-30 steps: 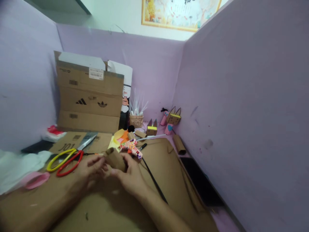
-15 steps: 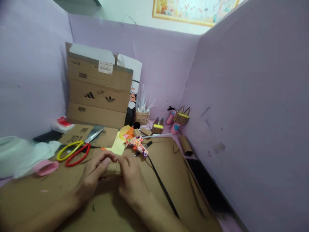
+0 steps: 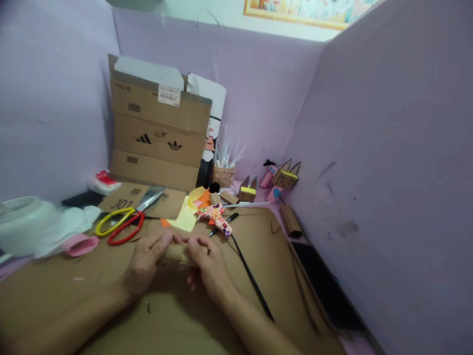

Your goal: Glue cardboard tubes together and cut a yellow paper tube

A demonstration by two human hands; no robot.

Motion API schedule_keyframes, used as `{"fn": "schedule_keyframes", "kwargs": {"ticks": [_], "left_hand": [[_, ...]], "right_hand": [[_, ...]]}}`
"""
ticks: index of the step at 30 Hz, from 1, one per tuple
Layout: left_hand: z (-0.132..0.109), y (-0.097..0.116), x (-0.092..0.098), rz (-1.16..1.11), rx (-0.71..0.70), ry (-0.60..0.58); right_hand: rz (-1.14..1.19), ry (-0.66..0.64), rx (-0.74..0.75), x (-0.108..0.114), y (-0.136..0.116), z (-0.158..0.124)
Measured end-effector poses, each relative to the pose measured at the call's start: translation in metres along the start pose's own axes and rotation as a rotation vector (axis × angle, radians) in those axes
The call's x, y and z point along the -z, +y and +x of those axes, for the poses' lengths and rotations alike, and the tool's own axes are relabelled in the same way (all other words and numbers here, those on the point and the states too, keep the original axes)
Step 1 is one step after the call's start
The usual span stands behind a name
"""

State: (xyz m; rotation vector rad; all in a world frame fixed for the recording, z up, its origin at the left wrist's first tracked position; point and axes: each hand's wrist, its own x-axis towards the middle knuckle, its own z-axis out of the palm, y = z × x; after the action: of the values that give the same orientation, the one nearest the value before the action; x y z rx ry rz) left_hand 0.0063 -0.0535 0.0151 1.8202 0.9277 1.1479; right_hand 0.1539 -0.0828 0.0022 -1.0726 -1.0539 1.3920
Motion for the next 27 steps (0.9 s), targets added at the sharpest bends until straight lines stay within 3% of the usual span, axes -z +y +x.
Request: {"fn": "schedule_keyframes", "kwargs": {"ticks": [5,12,21,25,27], "left_hand": [[-0.002,-0.001,-0.005,0.09,-0.002,0.026],[-0.006,0.0,-0.007,0.182,-0.116,0.027],[-0.01,0.002,-0.008,0.136,-0.202,0.045],[-0.002,0.002,-0.006,0.055,-0.148,-0.034],[0.006,0.002,-0.005,-0.089,-0.112,-0.063]], "right_hand": [[-0.022,0.129,-0.067,-0.007,0.009,0.001],[-0.026,0.194,-0.157,-0.011,0.005,0.001],[-0.101,0.206,-0.033,-0.015,0.003,-0.005],[0.082,0.212,-0.065,-0.009,-0.004,0.001],[0.253,0.202,-0.161,-0.002,-0.01,0.008]]}}
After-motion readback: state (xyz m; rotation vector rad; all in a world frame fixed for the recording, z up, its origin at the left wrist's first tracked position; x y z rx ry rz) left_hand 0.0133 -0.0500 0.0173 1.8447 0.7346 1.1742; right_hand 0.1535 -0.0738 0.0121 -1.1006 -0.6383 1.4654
